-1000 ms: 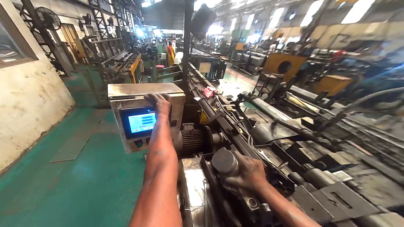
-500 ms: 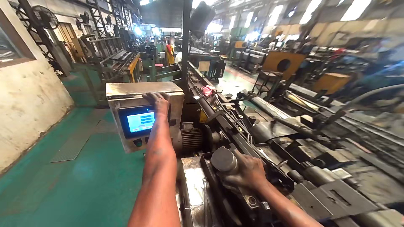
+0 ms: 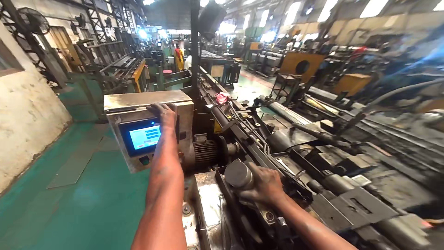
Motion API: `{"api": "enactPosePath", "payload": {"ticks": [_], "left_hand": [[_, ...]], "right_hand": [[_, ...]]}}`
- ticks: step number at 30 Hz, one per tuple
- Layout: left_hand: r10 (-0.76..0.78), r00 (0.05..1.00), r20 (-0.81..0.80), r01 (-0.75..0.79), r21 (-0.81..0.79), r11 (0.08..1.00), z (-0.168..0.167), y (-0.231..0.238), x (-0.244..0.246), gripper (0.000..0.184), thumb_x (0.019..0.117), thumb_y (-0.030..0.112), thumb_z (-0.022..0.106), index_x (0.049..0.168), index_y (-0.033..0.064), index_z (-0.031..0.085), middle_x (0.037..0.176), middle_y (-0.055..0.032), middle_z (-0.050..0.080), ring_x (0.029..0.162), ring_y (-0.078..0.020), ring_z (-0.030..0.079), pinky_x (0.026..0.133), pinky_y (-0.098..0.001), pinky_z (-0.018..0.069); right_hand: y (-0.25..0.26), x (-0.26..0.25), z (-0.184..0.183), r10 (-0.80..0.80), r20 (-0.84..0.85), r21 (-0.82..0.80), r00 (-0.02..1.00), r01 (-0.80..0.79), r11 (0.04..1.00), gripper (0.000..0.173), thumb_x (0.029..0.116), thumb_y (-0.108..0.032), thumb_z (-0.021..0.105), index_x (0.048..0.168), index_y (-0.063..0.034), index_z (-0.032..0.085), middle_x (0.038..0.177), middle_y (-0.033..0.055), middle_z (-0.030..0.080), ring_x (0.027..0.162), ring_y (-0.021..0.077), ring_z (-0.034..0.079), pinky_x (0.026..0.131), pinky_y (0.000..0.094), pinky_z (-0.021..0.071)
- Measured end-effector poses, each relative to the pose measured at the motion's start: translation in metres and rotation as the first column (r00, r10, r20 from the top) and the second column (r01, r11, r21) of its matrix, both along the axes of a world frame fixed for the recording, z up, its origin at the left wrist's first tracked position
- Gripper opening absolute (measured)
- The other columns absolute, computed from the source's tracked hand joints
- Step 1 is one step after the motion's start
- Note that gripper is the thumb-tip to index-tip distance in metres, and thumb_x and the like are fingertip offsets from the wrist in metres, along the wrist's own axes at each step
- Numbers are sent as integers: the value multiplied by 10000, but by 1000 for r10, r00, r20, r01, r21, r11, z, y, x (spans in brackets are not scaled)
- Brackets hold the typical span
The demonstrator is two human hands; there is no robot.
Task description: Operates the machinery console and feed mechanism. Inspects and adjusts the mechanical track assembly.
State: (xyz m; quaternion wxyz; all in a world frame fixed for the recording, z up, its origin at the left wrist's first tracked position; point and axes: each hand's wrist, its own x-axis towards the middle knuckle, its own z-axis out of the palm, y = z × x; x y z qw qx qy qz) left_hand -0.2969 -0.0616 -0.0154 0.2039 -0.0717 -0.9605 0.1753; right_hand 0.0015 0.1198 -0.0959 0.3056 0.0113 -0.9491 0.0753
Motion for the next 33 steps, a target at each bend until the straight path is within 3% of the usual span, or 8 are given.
{"api": "enactPosePath", "payload": {"ticks": [11,13,17,19,22,29,32,33], "left_hand": [[-27,1000,14,27,-30,999,-6,-2,-3,518,1001,-61,532,1480,-136,349,1351,-446,478,1304,-630,446,1062,-746,319],[-60,998,1,60,-7,998,-8,-4,-3,504,1006,-74,514,1481,-131,355,1331,-446,491,1293,-629,457,1071,-749,308],[-123,992,14,121,94,988,-8,-8,-3,619,951,-30,654,1484,-120,353,1362,-464,465,1338,-640,415,1116,-733,289],[-123,992,38,118,111,987,-8,-10,-8,775,867,35,778,1495,-99,344,1389,-462,443,1363,-642,383,1131,-734,288],[-155,987,36,147,174,974,-5,-11,-2,655,950,41,698,1489,-117,361,1413,-456,442,1403,-615,360,1169,-702,255],[-157,987,34,125,451,884,-8,-12,-10,610,983,74,660,1465,-154,366,1484,-429,403,1441,-560,368,1160,-614,362],[-133,991,12,102,574,813,-10,-11,-13,555,1105,246,416,1488,-153,369,1526,-383,412,1464,-484,398,1195,-560,325],[-143,989,28,108,522,846,-11,-13,-14,538,1077,180,481,1496,-137,365,1518,-390,413,1450,-496,409,1180,-576,339]], "right_hand": [[4,-2,-3,53,-29,-39,998,-54,998,636,553,-565,837,924,-75,676,694,72,655,620,256,679,499,462,502],[1,1,1,37,59,-73,998,-33,997,659,571,-553,859,979,-66,688,760,97,690,689,281,705,557,495,527],[1,2,5,23,190,-120,982,0,993,750,629,-564,871,1160,-67,688,902,122,731,835,298,727,685,525,560],[1,0,3,28,163,-111,986,-10,994,717,636,-571,866,1113,-67,687,867,110,722,804,281,725,655,503,560],[1,-2,4,40,222,-131,974,-11,991,682,686,-581,837,1111,-76,664,863,99,706,810,276,713,659,499,546],[0,-4,7,72,249,-129,966,-41,991,671,735,-594,809,1132,-74,658,863,93,706,822,260,712,681,477,550],[1,-3,8,88,241,-139,967,-56,989,679,728,-574,824,1134,-54,661,872,107,710,832,274,714,683,478,548],[2,-3,9,97,242,-145,965,-63,987,687,729,-570,828,1142,-48,658,881,113,713,838,278,716,691,480,549]]}}
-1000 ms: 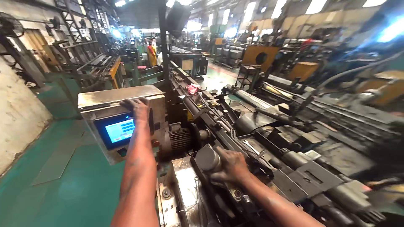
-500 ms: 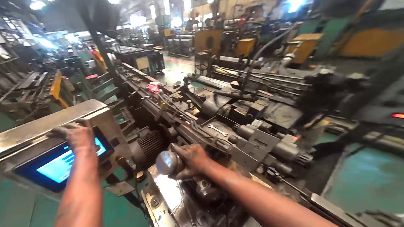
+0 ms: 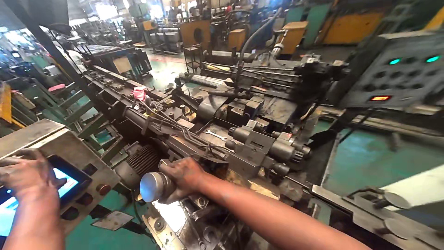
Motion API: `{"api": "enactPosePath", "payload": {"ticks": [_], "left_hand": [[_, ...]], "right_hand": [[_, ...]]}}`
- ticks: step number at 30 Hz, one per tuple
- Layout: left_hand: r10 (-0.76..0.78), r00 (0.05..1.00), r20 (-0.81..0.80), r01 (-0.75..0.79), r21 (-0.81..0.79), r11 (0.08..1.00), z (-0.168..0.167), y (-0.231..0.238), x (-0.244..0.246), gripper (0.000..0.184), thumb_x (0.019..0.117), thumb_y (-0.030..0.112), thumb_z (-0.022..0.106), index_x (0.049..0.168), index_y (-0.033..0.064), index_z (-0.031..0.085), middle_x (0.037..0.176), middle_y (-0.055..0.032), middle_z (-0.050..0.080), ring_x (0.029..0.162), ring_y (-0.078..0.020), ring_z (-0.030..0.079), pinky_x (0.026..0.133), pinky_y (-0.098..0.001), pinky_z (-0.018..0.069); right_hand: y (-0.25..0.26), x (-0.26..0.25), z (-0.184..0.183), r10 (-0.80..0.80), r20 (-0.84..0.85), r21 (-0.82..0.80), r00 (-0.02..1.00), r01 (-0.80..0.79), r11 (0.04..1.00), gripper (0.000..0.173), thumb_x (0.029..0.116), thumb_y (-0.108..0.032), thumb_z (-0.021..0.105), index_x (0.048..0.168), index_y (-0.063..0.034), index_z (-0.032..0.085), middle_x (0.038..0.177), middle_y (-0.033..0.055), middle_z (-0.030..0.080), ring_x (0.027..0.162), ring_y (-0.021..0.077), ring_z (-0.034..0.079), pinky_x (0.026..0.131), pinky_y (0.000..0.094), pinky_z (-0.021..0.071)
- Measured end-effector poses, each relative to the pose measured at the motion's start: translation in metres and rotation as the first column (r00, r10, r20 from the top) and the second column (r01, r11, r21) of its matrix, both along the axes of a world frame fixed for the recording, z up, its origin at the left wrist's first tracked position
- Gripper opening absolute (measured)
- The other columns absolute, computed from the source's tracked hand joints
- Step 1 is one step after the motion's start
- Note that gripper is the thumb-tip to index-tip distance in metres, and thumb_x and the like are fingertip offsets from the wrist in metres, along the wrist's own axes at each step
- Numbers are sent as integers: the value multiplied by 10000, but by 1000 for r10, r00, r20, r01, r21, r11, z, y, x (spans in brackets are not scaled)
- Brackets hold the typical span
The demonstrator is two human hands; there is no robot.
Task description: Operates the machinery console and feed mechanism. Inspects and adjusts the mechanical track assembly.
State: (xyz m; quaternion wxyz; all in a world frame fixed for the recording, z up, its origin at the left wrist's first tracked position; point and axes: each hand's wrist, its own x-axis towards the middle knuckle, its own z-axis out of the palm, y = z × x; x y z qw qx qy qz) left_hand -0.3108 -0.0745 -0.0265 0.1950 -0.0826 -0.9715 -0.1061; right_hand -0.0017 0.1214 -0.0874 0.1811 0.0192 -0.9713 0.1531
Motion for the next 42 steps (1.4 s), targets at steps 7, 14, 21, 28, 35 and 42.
{"api": "enactPosePath", "payload": {"ticks": [7,14,21,28,35,42], "left_hand": [[2,1000,-21,0,81,997,-4,-2,-10,610,1135,355,299,1438,-150,458,1479,-345,504,1428,-439,474,1185,-534,359],[-51,999,-6,50,-87,995,-9,-7,-23,568,1016,141,630,1484,-102,421,1458,-350,511,1396,-475,489,1147,-590,391],[-26,1000,-1,24,-321,947,1,-2,3,850,808,118,862,1482,-95,391,1399,-368,535,1341,-491,533,1069,-584,466],[-25,1000,-7,21,-373,927,4,-2,8,911,753,141,912,1467,-103,401,1363,-354,568,1321,-477,556,1059,-567,479],[-46,999,-4,43,-302,952,2,-3,6,844,801,104,866,1478,-88,399,1397,-352,547,1349,-473,534,1086,-571,458],[-49,999,-3,44,-373,927,3,-4,6,1031,693,137,951,1491,-110,347,1396,-376,524,1342,-500,524,1066,-572,474]], "right_hand": [[1,-1,-3,16,-21,2,1000,-16,1000,695,723,-568,834,1156,-53,658,872,114,711,827,281,712,692,485,546],[1,-1,-3,21,-75,6,997,-21,1000,697,704,-569,838,1144,-57,666,845,95,711,792,259,712,662,465,545],[2,-3,-5,19,-75,22,997,-17,1000,709,700,-584,830,1144,-57,662,868,97,709,796,258,709,651,458,546],[1,-2,-2,25,-33,12,999,-25,1000,712,721,-580,827,1169,-53,659,888,102,717,829,262,714,681,464,547],[1,-2,-3,22,-50,2,999,-22,1000,690,714,-565,834,1145,-53,664,874,104,714,824,268,714,678,470,548],[0,-1,-1,19,-34,3,999,-19,1000,696,718,-566,833,1145,-45,661,890,111,718,844,275,717,691,474,551]]}}
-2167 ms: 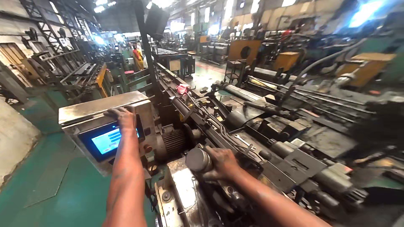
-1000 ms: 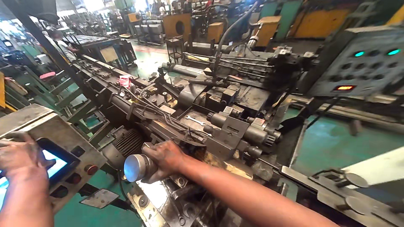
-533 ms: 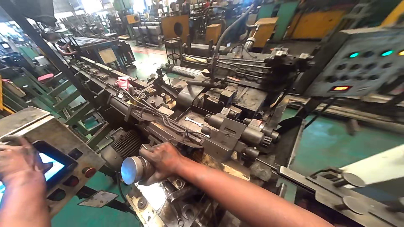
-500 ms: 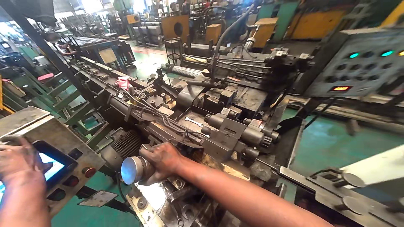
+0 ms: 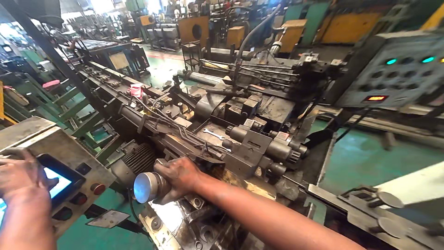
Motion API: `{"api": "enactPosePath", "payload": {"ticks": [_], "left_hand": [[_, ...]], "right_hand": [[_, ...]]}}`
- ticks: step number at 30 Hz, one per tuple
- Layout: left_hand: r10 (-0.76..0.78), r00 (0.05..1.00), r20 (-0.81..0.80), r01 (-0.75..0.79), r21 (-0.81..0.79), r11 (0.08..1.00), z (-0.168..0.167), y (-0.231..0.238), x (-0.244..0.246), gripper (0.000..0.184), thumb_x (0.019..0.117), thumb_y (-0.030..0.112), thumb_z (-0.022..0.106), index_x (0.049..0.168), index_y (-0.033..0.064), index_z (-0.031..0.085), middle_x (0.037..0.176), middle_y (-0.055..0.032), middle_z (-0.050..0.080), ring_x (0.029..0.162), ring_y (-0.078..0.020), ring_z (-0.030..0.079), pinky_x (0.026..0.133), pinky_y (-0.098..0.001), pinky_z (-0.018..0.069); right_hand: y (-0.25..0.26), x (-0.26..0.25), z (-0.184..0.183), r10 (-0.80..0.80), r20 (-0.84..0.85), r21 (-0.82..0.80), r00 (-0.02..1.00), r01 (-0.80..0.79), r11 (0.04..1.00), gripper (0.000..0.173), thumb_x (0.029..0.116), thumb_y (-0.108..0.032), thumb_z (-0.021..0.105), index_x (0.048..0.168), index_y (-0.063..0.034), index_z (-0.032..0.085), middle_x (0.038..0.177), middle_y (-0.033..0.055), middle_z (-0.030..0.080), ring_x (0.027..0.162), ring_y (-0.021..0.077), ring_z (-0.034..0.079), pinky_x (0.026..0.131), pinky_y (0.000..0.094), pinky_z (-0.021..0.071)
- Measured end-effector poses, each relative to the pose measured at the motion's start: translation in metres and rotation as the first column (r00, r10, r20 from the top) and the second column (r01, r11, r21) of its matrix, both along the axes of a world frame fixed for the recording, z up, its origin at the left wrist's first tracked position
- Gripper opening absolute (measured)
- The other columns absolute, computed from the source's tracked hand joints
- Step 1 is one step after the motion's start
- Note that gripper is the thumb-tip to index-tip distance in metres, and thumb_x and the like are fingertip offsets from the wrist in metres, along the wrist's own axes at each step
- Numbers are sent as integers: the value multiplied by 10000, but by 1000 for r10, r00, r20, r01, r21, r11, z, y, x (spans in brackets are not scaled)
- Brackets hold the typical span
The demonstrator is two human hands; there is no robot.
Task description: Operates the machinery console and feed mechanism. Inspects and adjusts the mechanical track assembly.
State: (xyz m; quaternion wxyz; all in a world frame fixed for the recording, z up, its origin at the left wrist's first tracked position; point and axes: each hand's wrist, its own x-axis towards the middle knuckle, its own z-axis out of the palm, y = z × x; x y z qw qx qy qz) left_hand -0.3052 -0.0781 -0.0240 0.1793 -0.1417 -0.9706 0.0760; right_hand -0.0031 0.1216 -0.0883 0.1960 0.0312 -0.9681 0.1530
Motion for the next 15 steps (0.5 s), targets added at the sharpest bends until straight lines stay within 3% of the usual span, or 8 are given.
{"api": "enactPosePath", "payload": {"ticks": [8,12,15], "left_hand": [[13,1000,29,-13,1,1000,1,-1,2,1053,707,156,951,1509,-111,323,1396,-390,518,1340,-512,521,1059,-592,470],[80,997,21,-80,3,997,-7,-5,-16,1125,714,186,950,1544,-94,245,1457,-438,396,1352,-572,463,1026,-630,482],[77,997,1,-77,-48,996,-4,-4,-11,1108,715,196,940,1537,-85,251,1427,-443,402,1335,-582,457,1023,-649,459]], "right_hand": [[-1,0,-1,2,-44,4,999,-2,1000,674,704,-553,844,1123,-53,671,848,103,714,803,269,716,657,468,546],[-1,0,-1,8,-54,8,999,-7,1000,691,673,-542,859,1108,-40,667,836,125,704,775,294,712,636,483,538],[1,-2,-3,5,-48,16,999,-4,1000,686,677,-554,850,1097,-48,659,839,124,701,767,296,709,624,487,530]]}}
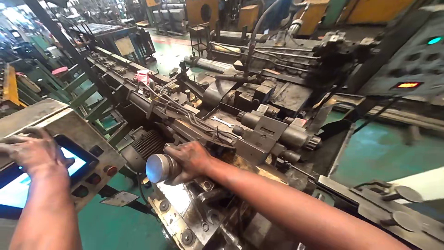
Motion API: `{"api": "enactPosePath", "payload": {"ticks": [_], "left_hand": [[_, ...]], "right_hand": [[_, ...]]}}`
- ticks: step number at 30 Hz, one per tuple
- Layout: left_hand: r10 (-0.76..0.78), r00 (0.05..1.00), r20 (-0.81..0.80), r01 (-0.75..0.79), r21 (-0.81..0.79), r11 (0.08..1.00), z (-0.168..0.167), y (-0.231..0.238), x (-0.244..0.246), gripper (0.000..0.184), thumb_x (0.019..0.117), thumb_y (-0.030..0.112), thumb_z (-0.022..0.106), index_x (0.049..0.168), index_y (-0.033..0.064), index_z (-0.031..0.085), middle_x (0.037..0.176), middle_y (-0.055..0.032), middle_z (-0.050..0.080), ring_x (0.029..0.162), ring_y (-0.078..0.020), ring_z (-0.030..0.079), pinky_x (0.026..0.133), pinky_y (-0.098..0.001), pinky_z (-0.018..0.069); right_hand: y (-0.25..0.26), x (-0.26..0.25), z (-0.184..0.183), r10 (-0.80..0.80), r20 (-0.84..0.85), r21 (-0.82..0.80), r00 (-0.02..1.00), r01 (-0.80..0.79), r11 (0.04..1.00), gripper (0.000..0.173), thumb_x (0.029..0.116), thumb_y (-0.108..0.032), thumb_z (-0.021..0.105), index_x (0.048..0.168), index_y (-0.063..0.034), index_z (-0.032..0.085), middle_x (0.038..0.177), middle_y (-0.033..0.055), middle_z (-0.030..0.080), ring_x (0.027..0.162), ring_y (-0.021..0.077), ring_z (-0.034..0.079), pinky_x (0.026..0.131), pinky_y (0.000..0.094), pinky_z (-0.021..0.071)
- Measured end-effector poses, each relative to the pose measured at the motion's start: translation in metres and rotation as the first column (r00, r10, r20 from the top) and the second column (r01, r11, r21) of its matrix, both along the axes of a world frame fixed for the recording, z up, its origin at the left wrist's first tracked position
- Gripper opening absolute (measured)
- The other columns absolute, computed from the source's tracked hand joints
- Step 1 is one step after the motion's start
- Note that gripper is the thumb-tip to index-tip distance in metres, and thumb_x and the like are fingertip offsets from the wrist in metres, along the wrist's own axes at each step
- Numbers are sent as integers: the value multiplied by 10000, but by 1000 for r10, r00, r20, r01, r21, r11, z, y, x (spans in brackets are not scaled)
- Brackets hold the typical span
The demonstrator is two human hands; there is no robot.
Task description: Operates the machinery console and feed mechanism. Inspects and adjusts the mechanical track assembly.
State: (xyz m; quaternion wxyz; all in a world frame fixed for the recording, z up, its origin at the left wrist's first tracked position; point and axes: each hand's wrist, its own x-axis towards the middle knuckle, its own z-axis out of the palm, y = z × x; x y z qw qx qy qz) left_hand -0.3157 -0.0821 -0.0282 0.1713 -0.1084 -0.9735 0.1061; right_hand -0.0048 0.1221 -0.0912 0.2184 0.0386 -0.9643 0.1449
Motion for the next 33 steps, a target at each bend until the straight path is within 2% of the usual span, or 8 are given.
{"api": "enactPosePath", "payload": {"ticks": [5,9,11,13,17,27,30,33], "left_hand": [[-32,998,-48,30,-29,999,2,1,14,1164,721,233,914,1555,-94,171,1431,-468,366,1364,-604,408,1091,-671,377],[-232,970,-78,241,470,849,-28,-8,65,1188,778,451,832,1631,-24,154,1642,-410,108,1512,-606,156,1213,-701,141],[-344,939,-32,265,704,659,-71,-1,131,883,958,435,703,1542,-112,331,1542,-403,370,1435,-558,382,1187,-638,297],[-414,893,180,107,806,582,-137,16,202,659,989,366,692,1383,-133,519,1354,-393,551,1290,-531,539,1111,-630,414],[-236,606,760,-235,455,859,-238,65,303,723,928,356,748,1483,-16,471,1424,-328,524,1305,-496,544,1009,-636,501],[-184,645,742,-220,411,885,-266,96,319,558,988,278,666,1418,-42,508,1401,-244,549,1175,-369,661,934,-501,581],[-263,634,727,-101,416,904,-263,79,325,618,981,299,671,1469,-32,488,1449,-246,521,1298,-391,568,1035,-522,515],[-338,667,664,11,445,895,-294,56,353,775,965,375,660,1586,16,367,1626,-249,356,1524,-423,302,1232,-586,242]], "right_hand": [[1,1,2,-12,26,-4,1000,12,1000,724,678,-561,848,1147,-42,660,894,145,722,818,322,720,662,522,537],[1,3,5,-45,71,25,996,43,999,753,696,-562,830,1198,-33,642,896,167,718,833,359,711,687,556,521],[1,4,5,-48,41,36,998,46,998,755,684,-552,833,1188,-20,649,890,178,723,829,376,715,684,573,518],[0,4,7,-58,49,44,997,56,997,754,691,-555,823,1189,-20,638,914,184,722,857,388,711,703,585,509],[3,3,5,-59,-13,89,998,60,994,758,679,-592,792,1156,-23,645,891,172,720,839,383,714,672,576,508],[3,2,-1,-65,-133,123,989,81,989,711,676,-634,747,1050,-36,653,791,147,694,738,361,701,594,555,484],[4,0,1,-69,-124,136,990,85,987,755,662,-668,735,1048,-25,655,780,160,690,726,382,696,593,568,487],[2,5,0,-76,-96,116,993,87,989,774,634,-619,794,1100,-16,660,804,173,700,746,392,702,616,581,506]]}}
